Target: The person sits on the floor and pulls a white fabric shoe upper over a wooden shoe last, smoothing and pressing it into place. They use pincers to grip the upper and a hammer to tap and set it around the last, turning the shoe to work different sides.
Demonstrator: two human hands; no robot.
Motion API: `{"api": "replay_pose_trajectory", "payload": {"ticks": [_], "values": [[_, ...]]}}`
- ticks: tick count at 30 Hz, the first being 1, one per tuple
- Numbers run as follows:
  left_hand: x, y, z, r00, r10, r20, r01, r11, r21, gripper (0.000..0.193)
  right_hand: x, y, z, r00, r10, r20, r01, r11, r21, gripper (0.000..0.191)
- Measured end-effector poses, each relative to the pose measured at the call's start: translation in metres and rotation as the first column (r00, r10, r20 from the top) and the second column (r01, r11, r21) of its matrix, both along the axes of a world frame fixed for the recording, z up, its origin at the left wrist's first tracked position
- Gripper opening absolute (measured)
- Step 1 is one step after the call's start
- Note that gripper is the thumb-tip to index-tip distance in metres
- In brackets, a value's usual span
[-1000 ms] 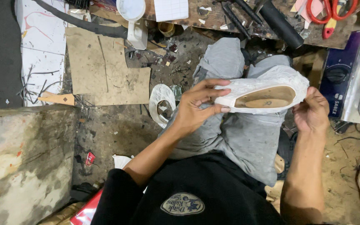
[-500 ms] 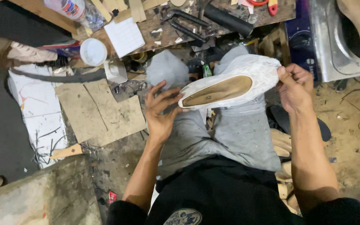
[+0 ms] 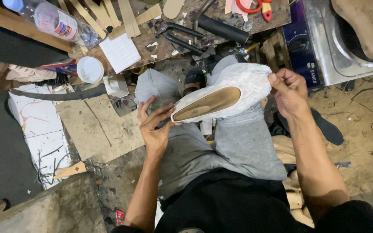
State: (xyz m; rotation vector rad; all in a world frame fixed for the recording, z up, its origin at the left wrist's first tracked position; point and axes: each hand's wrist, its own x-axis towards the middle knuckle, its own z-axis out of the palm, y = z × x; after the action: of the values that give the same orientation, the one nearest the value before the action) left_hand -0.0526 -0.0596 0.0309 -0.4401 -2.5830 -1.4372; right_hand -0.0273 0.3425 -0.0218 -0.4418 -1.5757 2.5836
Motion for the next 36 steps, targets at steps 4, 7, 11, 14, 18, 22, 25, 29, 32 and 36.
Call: {"api": "replay_pose_trajectory", "payload": {"ticks": [4,7,11,14,18,22,25,29,32,36], "values": [[-0.002,0.000,0.000,1.000,0.014,0.012,-0.014,1.000,-0.009,0.032,-0.003,-0.001,-0.002,0.998,0.049,0.024,-0.047,0.996,-0.078,0.014],[0.000,0.002,0.011,0.999,0.031,0.023,-0.031,0.999,-0.017,0.038,-0.002,-0.004,0.002,0.997,0.068,0.047,-0.061,0.989,-0.137,0.012],[0.024,0.023,0.038,0.976,0.099,-0.193,-0.113,0.992,-0.060,0.054,0.009,-0.010,0.023,0.993,0.044,0.107,-0.031,0.992,-0.121,0.010],[0.053,0.069,0.054,0.948,-0.139,-0.285,0.117,0.989,-0.093,0.054,0.023,-0.017,0.045,0.994,0.019,0.104,-0.010,0.996,-0.093,0.012],[0.059,0.138,0.065,0.913,-0.301,-0.274,0.251,0.946,-0.205,0.057,0.037,-0.030,0.074,0.993,-0.005,0.122,0.007,1.000,-0.020,0.012],[0.049,0.173,0.068,0.864,-0.235,-0.446,0.106,0.950,-0.295,0.050,0.051,-0.038,0.102,0.979,0.008,0.204,-0.002,1.000,-0.031,0.012],[0.049,0.175,0.073,0.827,-0.256,-0.501,0.096,0.941,-0.324,0.050,0.060,-0.040,0.125,0.953,0.020,0.304,-0.004,0.999,-0.053,0.012],[0.046,0.165,0.089,0.777,-0.332,-0.535,0.172,0.929,-0.328,0.051,0.066,-0.056,0.161,0.925,0.028,0.380,0.012,0.995,-0.102,0.020],[0.040,0.146,0.110,0.774,-0.381,-0.506,0.250,0.918,-0.308,0.051,0.069,-0.075,0.189,0.941,0.052,0.335,-0.011,0.992,-0.123,0.021],[0.017,0.104,0.140,0.851,-0.326,-0.412,0.339,0.940,-0.044,0.052,0.056,-0.084,0.213,0.980,0.124,0.154,-0.112,0.990,-0.082,0.025]]}}
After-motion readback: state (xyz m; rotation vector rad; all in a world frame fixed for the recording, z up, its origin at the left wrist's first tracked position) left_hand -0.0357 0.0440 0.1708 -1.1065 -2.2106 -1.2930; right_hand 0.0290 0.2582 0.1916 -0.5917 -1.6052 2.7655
